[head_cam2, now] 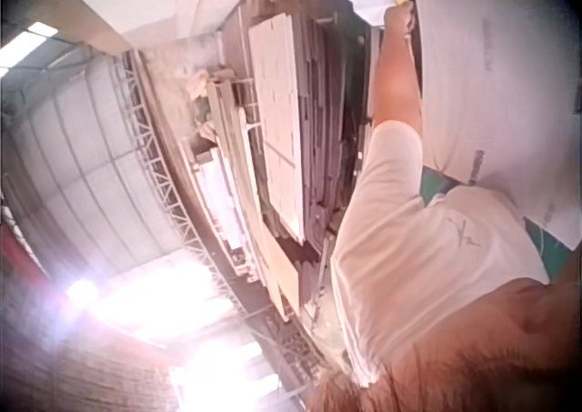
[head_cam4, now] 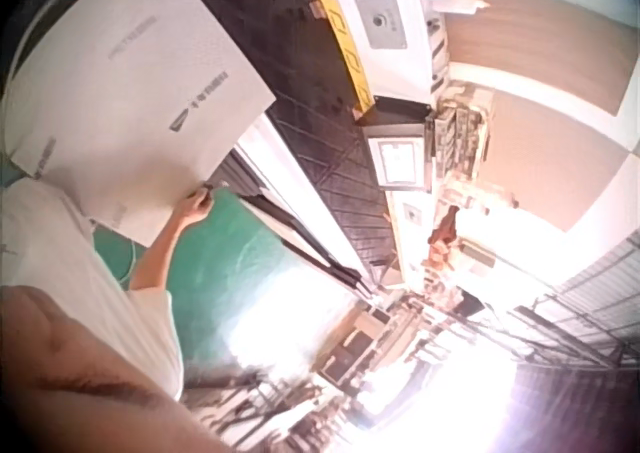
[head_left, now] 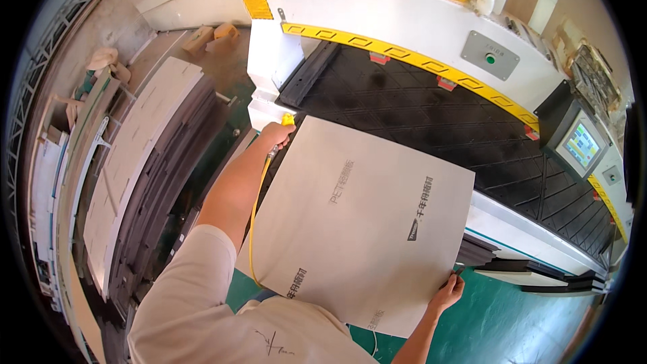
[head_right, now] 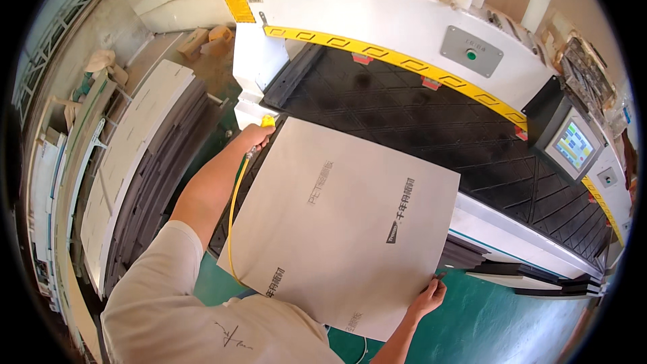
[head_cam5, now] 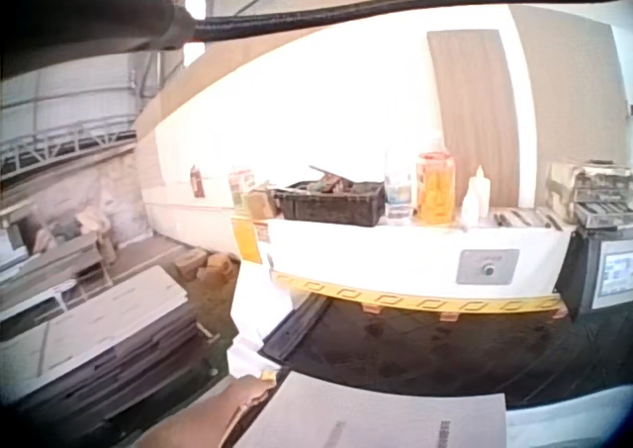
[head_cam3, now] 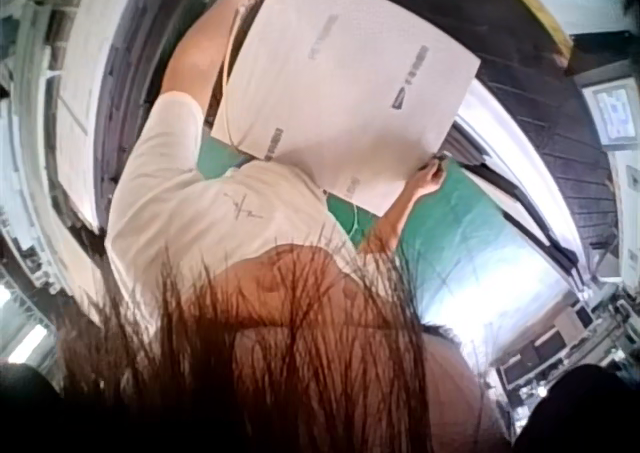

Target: The person uses a yellow air blow gun to clean dust and debris from the surface of large white panels. They repeatedly pick up panels from a stack, direct the air stream across the surface, flip the panels to clean the other side, and place them back on the stack.

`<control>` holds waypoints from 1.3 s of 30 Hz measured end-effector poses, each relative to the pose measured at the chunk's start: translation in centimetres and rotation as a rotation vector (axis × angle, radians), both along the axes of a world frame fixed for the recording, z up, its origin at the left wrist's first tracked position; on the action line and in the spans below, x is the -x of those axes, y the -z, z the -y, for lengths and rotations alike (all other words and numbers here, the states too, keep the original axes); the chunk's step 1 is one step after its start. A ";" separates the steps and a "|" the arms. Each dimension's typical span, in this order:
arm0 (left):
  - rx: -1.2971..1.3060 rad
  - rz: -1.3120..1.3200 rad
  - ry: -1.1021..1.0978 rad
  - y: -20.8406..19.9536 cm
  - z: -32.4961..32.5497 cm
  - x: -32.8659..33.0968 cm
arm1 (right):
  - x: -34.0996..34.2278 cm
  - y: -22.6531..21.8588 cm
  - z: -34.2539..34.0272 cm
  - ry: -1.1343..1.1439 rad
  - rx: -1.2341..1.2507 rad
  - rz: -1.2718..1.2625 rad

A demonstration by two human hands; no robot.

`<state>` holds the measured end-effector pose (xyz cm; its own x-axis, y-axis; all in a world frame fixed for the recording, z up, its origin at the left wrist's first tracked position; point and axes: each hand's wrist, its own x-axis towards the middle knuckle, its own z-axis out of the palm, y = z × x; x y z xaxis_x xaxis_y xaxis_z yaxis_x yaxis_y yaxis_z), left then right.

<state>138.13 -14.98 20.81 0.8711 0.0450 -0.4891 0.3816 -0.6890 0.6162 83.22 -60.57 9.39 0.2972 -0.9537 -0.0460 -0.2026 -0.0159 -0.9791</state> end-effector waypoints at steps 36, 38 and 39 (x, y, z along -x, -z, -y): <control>0.041 -0.180 0.096 -1.6 -39.4 33.5 | 10.7 -2.5 -16.9 0.020 -0.279 -0.141; 0.922 -0.387 -0.323 3.7 -43.6 31.3 | 11.2 -3.0 -19.9 -0.009 -0.340 -0.062; 1.033 -0.266 -0.417 3.1 -41.1 30.7 | 12.7 -3.3 -21.3 0.002 -0.368 -0.028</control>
<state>107.46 26.14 17.76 0.7460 -0.2243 -0.6270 0.6646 0.3107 0.6796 70.55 -39.23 12.71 0.2891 -0.8724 -0.3942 -0.2293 0.3367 -0.9133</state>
